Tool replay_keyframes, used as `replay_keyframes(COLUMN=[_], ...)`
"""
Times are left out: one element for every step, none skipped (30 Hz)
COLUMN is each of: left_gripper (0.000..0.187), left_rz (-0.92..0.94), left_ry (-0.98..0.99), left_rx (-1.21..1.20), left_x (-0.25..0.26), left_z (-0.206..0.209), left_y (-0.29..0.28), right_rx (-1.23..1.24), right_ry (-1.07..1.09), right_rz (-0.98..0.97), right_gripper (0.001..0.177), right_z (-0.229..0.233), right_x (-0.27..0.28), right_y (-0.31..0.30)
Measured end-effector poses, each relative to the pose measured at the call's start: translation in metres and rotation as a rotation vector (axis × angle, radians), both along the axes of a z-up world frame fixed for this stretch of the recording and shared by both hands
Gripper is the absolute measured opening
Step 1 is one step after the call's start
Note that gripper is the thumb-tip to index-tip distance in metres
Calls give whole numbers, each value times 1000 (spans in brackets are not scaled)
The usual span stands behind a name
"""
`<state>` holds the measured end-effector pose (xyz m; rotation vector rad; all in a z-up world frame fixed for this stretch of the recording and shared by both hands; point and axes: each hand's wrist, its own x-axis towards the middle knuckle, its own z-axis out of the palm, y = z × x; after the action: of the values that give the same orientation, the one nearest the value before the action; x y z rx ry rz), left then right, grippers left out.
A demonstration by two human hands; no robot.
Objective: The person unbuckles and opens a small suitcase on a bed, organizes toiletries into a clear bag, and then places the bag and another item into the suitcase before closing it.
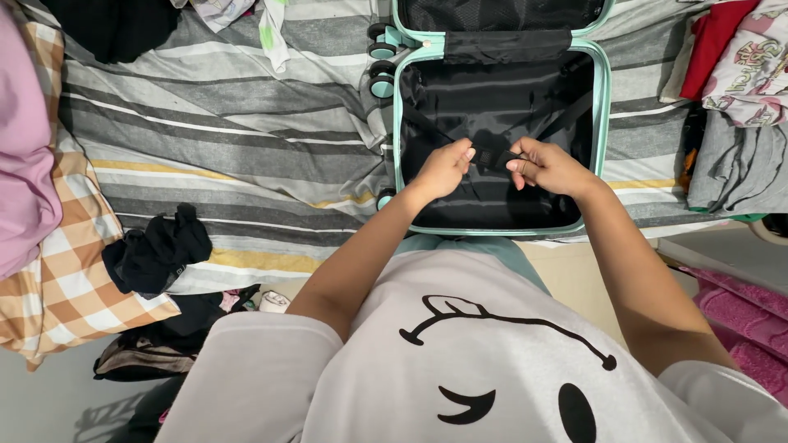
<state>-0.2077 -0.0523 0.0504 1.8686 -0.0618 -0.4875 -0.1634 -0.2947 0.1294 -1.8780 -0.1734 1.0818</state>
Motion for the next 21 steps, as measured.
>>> replay_keyframes(left_gripper=[24, 23, 24, 24, 25, 25, 25, 25, 25, 26, 26, 27, 29, 30, 29, 29, 28, 27, 26, 25, 24], left_rz=[-1, -2, 3, 8, 12, 14, 15, 17, 17, 16, 16, 24, 32, 39, 71, 103, 135, 147, 159, 171, 171], left_ry=[1, 4, 4, 2, 0, 11, 23, 34, 36, 37, 39, 49, 59, 68, 55, 42, 29, 106, 183, 259, 268], left_rx=[14, 26, 33, 39, 46, 36, 26, 16, 17, 18, 20, 25, 31, 37, 27, 17, 6, -43, -92, -139, -145], left_x=[0, -1, -2, -1, -1, 0, 0, 0, -1, 0, 0, -1, -2, -3, -3, -3, -3, -3, -3, -3, -2], left_z=[0, 1, 1, 1, 2, 2, 3, 3, 2, 1, 0, -2, -4, -6, -7, -9, -10, -11, -11, -11, -11], left_y=[-2, -4, -5, -6, -6, -7, -7, -8, -9, -10, -10, -11, -11, -11, -9, -5, -1, 0, 0, 0, -1], right_rx=[28, 54, 81, 98, 115, 132, 124, 115, 107, 113, 119, 125, 88, 51, 14, 56, 98, 138, 124, 111, 98], right_ry=[20, 41, 63, 67, 71, 74, 71, 68, 66, 54, 41, 29, -36, -101, -166, -156, -145, -134, -185, -237, -289], right_rz=[0, 0, 0, -2, -4, -7, -3, 1, 6, 3, 0, -3, -16, -30, -45, -72, -98, -127, -135, -143, -150], right_gripper=[16, 15, 15, 15, 15, 15, 15, 15, 15, 16, 16, 17, 20, 25, 31, 38, 46, 55, 58, 61, 65], right_z=[-4, -8, -12, -15, -17, -19, -19, -20, -20, -20, -19, -18, -15, -11, -7, -4, -2, 0, -1, -2, -3], right_x=[1, 2, 3, 4, 5, 5, 6, 5, 5, 5, 4, 4, 4, 3, 1, 0, -2, -5, -9, -13, -17], right_y=[-1, -3, -5, -6, -7, -8, -8, -8, -7, -5, -3, 0, 0, -2, -3, -5, -7, -10, -11, -12, -14])
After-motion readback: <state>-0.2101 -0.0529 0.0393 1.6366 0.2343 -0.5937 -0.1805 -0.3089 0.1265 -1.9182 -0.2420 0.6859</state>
